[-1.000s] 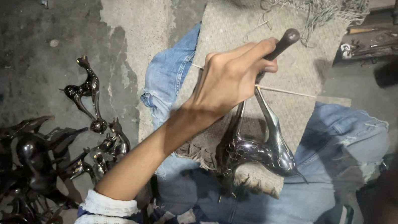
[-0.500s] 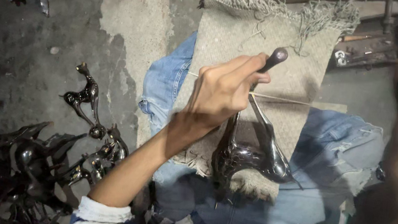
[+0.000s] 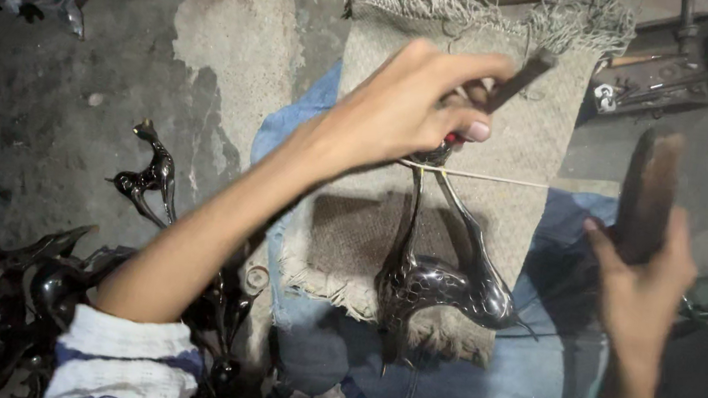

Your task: The person holds a dark metal bird-shaped decoration on their lap and repeatedly strikes it with a hammer. They reposition the piece several times to work different areas, including the neck and body, while other similar metal pieces lie nearby on the floor.

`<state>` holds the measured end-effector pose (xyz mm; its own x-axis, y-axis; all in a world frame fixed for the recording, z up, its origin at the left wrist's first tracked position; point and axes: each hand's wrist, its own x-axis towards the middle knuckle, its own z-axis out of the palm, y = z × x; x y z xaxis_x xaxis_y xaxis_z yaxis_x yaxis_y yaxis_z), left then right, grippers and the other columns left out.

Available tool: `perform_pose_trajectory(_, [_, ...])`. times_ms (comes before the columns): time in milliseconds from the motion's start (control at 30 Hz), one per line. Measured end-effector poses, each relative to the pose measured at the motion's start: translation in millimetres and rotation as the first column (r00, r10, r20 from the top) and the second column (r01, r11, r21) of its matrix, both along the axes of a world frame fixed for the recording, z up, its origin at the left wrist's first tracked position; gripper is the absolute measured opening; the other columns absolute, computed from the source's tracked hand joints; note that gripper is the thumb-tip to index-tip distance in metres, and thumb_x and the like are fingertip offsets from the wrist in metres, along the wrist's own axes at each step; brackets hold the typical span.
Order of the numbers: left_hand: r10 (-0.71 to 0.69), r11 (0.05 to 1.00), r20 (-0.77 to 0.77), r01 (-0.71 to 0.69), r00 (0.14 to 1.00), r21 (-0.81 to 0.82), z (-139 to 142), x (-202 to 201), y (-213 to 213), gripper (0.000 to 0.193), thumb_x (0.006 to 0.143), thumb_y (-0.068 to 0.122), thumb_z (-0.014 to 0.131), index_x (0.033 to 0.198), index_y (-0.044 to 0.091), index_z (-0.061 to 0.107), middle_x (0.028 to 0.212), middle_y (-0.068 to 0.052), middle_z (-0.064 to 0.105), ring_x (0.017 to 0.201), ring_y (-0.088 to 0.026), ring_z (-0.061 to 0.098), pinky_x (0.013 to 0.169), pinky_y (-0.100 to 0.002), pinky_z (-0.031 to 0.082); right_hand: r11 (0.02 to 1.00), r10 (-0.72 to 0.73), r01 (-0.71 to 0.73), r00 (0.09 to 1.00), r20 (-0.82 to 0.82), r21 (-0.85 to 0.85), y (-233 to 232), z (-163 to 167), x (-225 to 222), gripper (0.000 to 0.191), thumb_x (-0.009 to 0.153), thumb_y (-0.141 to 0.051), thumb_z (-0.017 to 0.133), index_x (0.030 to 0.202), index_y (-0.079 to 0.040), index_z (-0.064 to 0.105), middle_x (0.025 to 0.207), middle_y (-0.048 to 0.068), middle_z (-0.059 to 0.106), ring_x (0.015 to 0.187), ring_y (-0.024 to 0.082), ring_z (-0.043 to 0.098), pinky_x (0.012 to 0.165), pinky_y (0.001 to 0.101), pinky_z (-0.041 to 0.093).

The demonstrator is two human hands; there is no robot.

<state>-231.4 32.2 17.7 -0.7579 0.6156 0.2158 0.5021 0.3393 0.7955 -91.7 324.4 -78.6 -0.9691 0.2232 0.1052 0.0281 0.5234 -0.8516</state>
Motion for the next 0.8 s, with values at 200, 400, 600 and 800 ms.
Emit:
perform_pose_trajectory(200, [-0.110, 0.962, 0.077, 0.126, 0.991, -0.242, 9.0, -23.6, 24.6, 0.052, 0.080, 0.004, 0.079, 0.130, 0.003, 0.065, 0.085, -0.013, 0.079, 0.070, -0.016, 0.079, 0.054, -0.032, 0.060, 0.974, -0.002, -0.007, 0.999, -0.036, -0.227, -9.2, -37.6, 3.9, 0.043, 0.098, -0.005, 0.078, 0.135, 0.002, 0.056, 0.121, 0.006, 0.063, 0.111, 0.013, 0.059, 0.100, 0.0277, 0.048])
perform_pose_trajectory(400, [-0.176, 0.912, 0.099, 0.200, 0.979, -0.358, 11.9, -32.4, 31.9, 0.049, 0.079, 0.005, 0.082, 0.127, 0.006, 0.069, 0.076, -0.012, 0.077, 0.066, -0.020, 0.076, 0.055, -0.039, 0.054, 0.968, 0.016, -0.010, 1.000, 0.019, -0.252, -19.7, -21.8, -10.8, 0.047, 0.096, -0.005, 0.077, 0.137, 0.000, 0.055, 0.120, 0.006, 0.061, 0.108, 0.015, 0.060, 0.094, 0.0291, 0.051])
perform_pose_trajectory(600, [-0.284, 0.894, 0.003, 0.266, 0.959, -0.360, 8.0, -37.2, 35.9, 0.055, 0.071, 0.008, 0.088, 0.123, 0.007, 0.070, 0.076, -0.011, 0.075, 0.070, -0.022, 0.075, 0.062, -0.040, 0.056, 0.899, -0.028, 0.016, 0.999, -0.021, -0.438, -18.1, -7.9, -28.0, 0.049, 0.099, -0.003, 0.076, 0.140, 0.000, 0.051, 0.120, 0.008, 0.059, 0.103, 0.016, 0.060, 0.090, 0.0284, 0.051])
perform_pose_trajectory(800, [-0.249, 0.873, 0.046, 0.244, 0.968, -0.422, 10.6, -35.4, 39.6, 0.051, 0.074, 0.010, 0.085, 0.123, 0.012, 0.071, 0.075, -0.009, 0.076, 0.069, -0.019, 0.075, 0.060, -0.042, 0.055, 0.916, 0.042, -0.040, 0.999, -0.003, -0.400, -28.4, 3.6, -28.4, 0.063, 0.093, -0.001, 0.076, 0.148, -0.001, 0.046, 0.125, 0.007, 0.058, 0.109, 0.014, 0.060, 0.093, 0.0271, 0.052])
